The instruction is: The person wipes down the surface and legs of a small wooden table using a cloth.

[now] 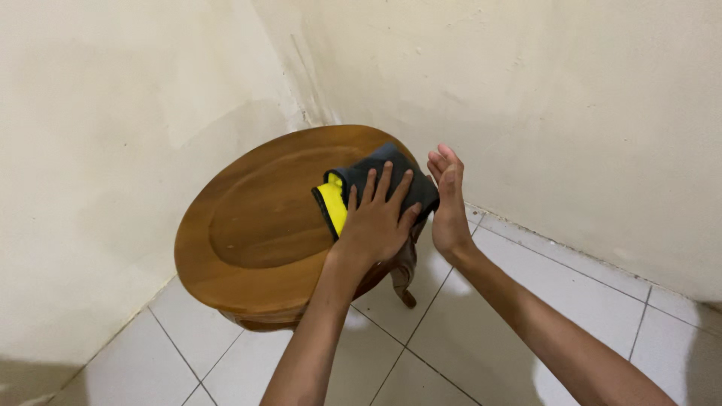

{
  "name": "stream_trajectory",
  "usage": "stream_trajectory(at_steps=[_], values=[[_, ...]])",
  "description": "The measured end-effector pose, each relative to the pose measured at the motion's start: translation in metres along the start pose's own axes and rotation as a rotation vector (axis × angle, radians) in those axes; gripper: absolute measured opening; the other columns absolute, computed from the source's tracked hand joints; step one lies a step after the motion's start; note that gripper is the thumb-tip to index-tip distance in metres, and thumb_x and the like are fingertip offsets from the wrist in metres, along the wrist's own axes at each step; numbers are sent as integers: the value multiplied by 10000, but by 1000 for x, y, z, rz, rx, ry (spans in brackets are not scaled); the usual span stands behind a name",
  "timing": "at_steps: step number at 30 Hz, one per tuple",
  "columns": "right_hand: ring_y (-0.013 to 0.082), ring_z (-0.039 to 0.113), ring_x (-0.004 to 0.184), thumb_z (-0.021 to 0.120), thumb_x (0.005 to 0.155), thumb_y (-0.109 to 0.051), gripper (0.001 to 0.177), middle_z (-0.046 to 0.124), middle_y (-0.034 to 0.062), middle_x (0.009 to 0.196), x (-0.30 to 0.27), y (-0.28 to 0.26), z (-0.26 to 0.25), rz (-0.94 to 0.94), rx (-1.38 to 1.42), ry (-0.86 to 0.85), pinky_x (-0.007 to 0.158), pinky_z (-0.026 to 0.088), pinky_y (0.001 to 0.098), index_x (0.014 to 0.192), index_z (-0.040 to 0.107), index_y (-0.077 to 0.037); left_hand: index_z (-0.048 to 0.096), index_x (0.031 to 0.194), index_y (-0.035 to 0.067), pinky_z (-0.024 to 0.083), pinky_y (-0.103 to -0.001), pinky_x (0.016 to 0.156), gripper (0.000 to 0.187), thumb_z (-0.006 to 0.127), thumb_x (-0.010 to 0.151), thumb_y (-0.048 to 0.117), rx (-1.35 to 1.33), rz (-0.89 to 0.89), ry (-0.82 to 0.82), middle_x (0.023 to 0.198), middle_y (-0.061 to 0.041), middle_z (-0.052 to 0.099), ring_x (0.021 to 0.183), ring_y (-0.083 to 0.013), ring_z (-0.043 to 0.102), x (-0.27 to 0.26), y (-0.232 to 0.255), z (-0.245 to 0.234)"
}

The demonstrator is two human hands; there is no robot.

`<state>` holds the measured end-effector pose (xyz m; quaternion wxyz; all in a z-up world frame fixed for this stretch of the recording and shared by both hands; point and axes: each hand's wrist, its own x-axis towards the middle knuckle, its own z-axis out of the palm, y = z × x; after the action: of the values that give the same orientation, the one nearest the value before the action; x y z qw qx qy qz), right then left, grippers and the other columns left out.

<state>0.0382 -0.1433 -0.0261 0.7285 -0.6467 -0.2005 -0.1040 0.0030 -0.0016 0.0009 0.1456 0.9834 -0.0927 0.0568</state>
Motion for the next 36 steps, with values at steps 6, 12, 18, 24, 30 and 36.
stream_trajectory(at_steps=[6, 12, 18, 24, 30, 36], values=[[357, 237, 1570, 120, 1076, -601, 786, 286, 244, 1639, -1, -15, -2, -41, -205, 47, 1275, 185, 479, 1578, 224, -5, 315, 1589, 262, 83, -607, 1215, 670, 420, 995, 555, 0, 7, -6, 1695, -108, 115, 1552, -373, 75, 55, -8, 9], [381, 220, 1579, 185, 1106, -597, 787, 266, 248, 1644, -4, -22, -3, -184, -364, -6, 1296, 172, 501, 1581, 221, 30, 376, 1559, 282, 13, -574, 1243, 684, 451, 966, 613, -29, -29, -43, 1713, -56, 123, 1585, -314, 47, 101, -36, 16], [397, 261, 1554, 423, 1040, -551, 713, 261, 256, 1646, -2, -41, 19, -142, -489, -256, 1256, 250, 505, 1522, 385, -27, 311, 1587, 302, 2, -562, 1237, 726, 446, 951, 625, -46, -151, -39, 1708, -51, 124, 1574, -298, 45, 126, -77, 4], [463, 211, 1477, 570, 935, -592, 840, 244, 276, 1596, 9, -48, 52, -28, -936, -423, 1186, 213, 548, 1520, 337, -36, 281, 1606, 307, 14, -525, 1262, 729, 394, 971, 647, 2, -299, 4, 1706, -50, 151, 1582, -279, 56, 129, -115, -6], [502, 180, 1475, 547, 943, -640, 854, 280, 313, 1566, -1, -36, 55, -134, -1076, -427, 1169, 182, 599, 1508, 368, -25, 157, 1622, 323, -7, -519, 1253, 725, 272, 992, 665, 43, -478, -1, 1718, -34, 56, 1578, -268, 2, 105, -171, -24], [474, 194, 1486, 520, 938, -671, 864, 282, 290, 1582, -3, -33, 54, -152, -1128, -420, 1190, 191, 580, 1509, 375, -39, 148, 1632, 329, 15, -541, 1252, 739, 287, 988, 664, 76, -603, 56, 1721, -46, 62, 1580, -294, 9, 59, -225, -35]])
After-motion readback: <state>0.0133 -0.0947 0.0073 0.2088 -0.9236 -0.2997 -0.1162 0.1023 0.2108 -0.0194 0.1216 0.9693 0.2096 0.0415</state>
